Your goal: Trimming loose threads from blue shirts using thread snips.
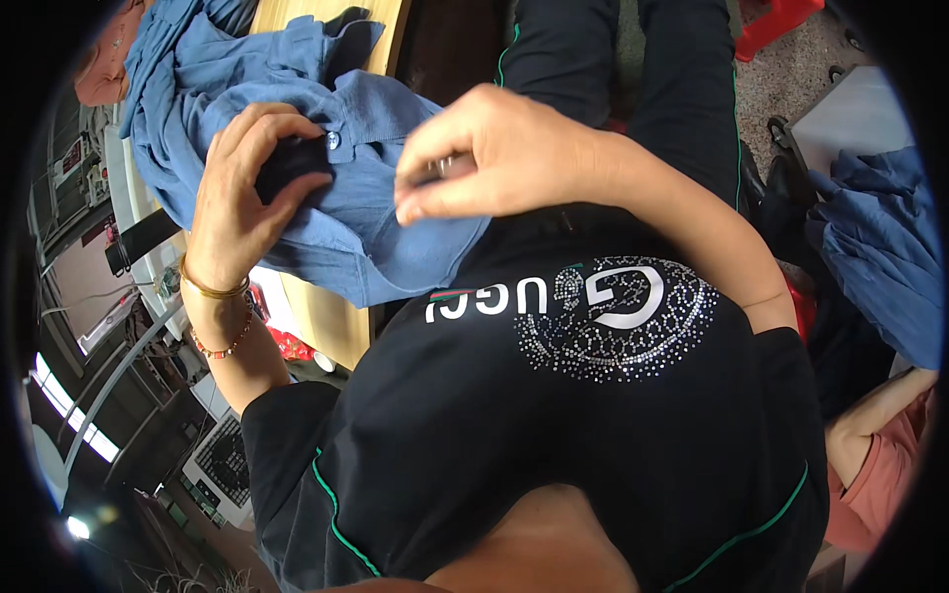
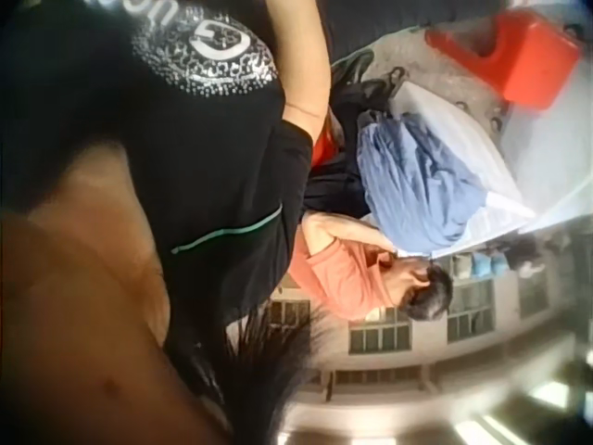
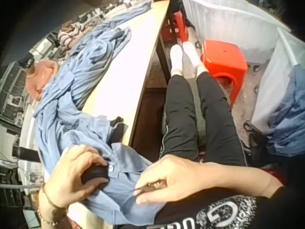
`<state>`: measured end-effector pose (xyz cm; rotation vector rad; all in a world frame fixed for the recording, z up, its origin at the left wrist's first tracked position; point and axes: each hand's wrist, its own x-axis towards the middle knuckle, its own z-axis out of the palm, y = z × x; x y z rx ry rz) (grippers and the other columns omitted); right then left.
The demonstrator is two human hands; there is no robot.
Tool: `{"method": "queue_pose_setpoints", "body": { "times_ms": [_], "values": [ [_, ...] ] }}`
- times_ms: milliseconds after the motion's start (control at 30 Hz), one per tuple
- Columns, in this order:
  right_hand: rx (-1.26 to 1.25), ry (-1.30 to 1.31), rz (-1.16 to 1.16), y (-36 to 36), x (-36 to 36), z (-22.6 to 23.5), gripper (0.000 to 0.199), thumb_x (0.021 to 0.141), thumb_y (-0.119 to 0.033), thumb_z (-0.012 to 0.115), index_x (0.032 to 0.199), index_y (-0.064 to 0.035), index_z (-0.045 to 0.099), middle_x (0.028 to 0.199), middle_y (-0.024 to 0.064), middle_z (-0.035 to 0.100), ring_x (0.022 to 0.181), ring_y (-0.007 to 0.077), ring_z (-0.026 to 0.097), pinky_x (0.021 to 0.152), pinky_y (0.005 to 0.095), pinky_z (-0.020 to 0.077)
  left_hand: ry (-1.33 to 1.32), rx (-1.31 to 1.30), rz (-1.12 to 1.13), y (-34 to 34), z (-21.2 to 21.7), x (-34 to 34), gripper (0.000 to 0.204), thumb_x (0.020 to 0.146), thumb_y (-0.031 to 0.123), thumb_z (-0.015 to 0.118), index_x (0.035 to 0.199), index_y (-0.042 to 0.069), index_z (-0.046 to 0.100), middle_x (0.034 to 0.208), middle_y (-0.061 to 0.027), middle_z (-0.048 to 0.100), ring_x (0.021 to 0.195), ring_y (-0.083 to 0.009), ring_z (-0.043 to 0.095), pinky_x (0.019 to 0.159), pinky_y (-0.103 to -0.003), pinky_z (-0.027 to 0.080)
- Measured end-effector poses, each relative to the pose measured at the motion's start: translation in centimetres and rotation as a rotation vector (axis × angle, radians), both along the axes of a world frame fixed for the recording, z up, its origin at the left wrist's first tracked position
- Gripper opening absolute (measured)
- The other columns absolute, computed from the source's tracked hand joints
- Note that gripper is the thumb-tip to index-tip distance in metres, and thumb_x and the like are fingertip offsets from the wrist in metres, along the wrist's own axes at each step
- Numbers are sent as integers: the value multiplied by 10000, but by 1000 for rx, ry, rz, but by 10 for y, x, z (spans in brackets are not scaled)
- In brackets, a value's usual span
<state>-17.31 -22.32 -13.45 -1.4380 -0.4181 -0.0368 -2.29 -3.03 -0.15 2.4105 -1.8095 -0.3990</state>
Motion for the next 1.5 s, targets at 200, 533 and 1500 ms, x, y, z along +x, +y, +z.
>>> {"method": "queue_pose_setpoints", "body": {
  "times_ms": [200,533,1500],
  "values": [
    [-242,11,-353,-1,12,-8,335,783,-130,862,1062,-58,691,768,-51,597,589,44,378,547,223,344,46,-73,-32,5,-13,14,151,851,28,699,990,39,641,974,-86,643,916,-293,641,819,-360,479],
    [-405,7,-452,-6,13,-10,345,805,-187,850,1070,-71,664,698,-25,471,608,65,408,556,244,362,31,-25,-59,-11,1,-5,255,804,93,776,1018,20,659,1124,-120,679,1042,-300,643,927,-364,480],
    [-717,-425,-793,-28,7,36,429,779,-105,824,1197,-94,731,856,49,626,695,165,608,617,293,509,1511,-598,701,-23,-37,6,154,988,101,617,1104,11,664,1035,-12,695,991,-82,633,924,-218,460]
  ]
}}
